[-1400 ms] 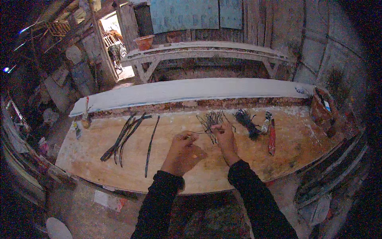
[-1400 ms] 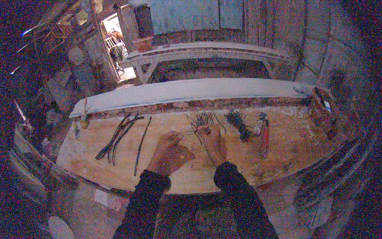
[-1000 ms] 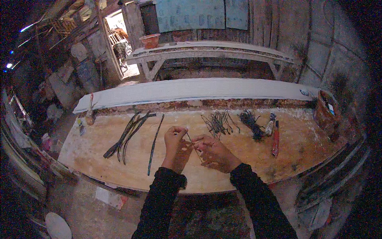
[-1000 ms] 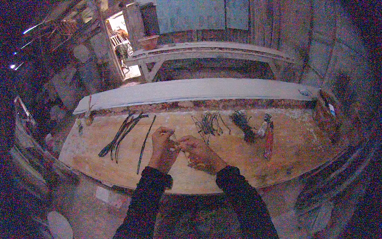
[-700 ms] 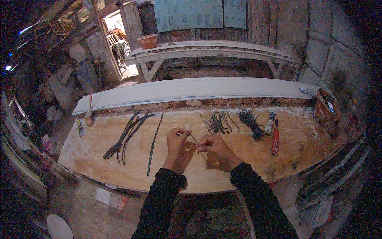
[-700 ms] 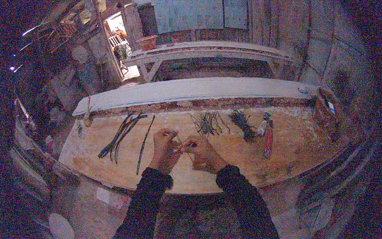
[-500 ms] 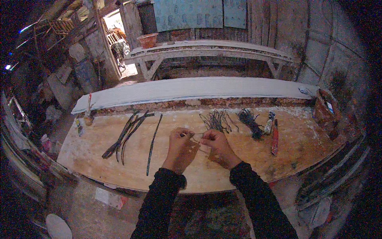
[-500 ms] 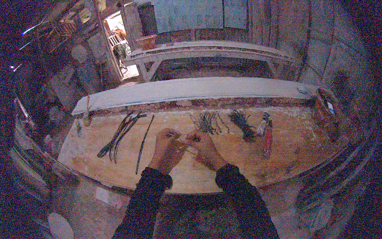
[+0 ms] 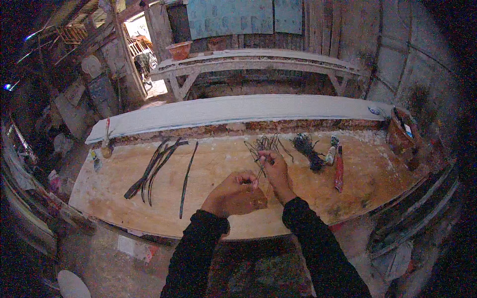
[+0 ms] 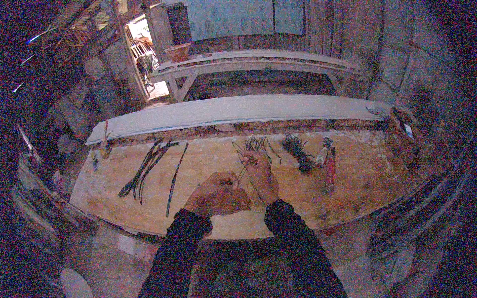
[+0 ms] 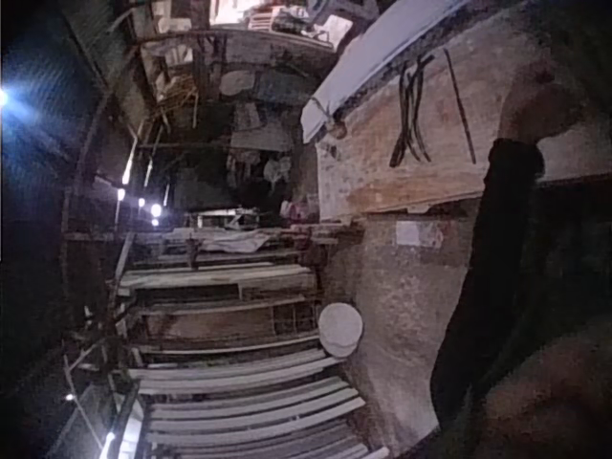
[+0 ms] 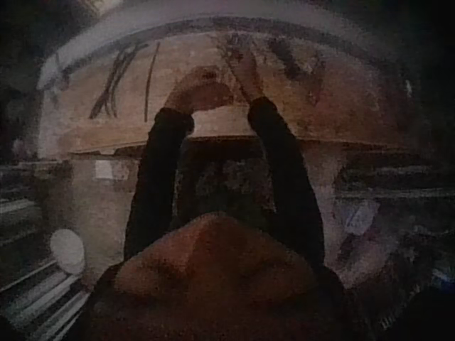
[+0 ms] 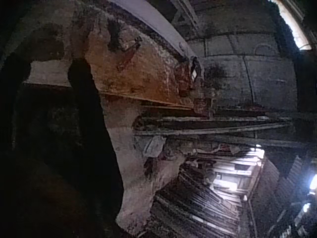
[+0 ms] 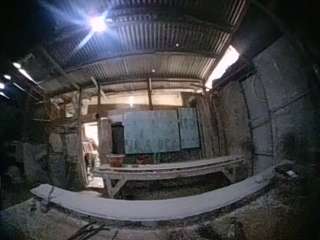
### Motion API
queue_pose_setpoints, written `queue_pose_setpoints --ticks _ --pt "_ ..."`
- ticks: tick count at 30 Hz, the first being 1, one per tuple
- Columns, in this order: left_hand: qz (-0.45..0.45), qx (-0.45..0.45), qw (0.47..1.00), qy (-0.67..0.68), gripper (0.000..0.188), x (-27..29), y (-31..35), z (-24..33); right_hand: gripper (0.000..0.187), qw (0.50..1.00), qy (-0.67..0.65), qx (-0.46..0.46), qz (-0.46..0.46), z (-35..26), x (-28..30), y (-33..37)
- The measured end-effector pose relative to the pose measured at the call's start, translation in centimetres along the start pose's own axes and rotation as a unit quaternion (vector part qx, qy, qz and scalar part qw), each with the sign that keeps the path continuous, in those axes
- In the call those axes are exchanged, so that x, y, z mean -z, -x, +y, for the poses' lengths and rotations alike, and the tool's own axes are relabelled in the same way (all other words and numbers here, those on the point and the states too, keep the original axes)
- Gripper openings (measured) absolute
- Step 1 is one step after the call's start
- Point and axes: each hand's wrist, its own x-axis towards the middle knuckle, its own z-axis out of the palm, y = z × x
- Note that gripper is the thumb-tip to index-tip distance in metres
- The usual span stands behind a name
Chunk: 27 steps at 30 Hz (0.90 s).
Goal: The person repeatedly picks up thin black cords from a wooden workbench and weaves them together by hand. They occasionally separate and recombine the cords, forming a braided or woven structure. The cords are handled one at a time or in small groups, and the process continues throughout the clip.
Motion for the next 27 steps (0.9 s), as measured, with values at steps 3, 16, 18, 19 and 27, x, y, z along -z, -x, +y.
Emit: queue_pose_setpoints --ticks 3,16,18,19,27 --pt "-0.010 -0.048 0.996 -0.075 0.015 -0.4 0.0 0.2 0.012 1.000 -0.019 -0.006 -0.003 -1.0 0.3 -0.1" --pt "0.271 -0.202 0.920 -0.195 0.019 4.9 -0.9 1.2 0.017 0.998 0.034 -0.033 -0.043 -2.4 2.1 0.1" --pt "0.328 -0.212 0.912 -0.125 0.019 5.8 -0.8 0.9 0.018 0.987 -0.020 -0.109 -0.115 -4.9 1.9 0.9" --pt "0.340 -0.211 0.915 -0.052 0.019 6.3 -1.0 0.6 0.019 0.975 -0.049 -0.159 -0.146 -6.1 1.8 1.4" --pt "0.340 -0.246 0.903 0.093 0.014 3.1 -0.5 0.3 0.016 0.928 0.095 0.131 -0.336 -4.8 1.1 2.9"
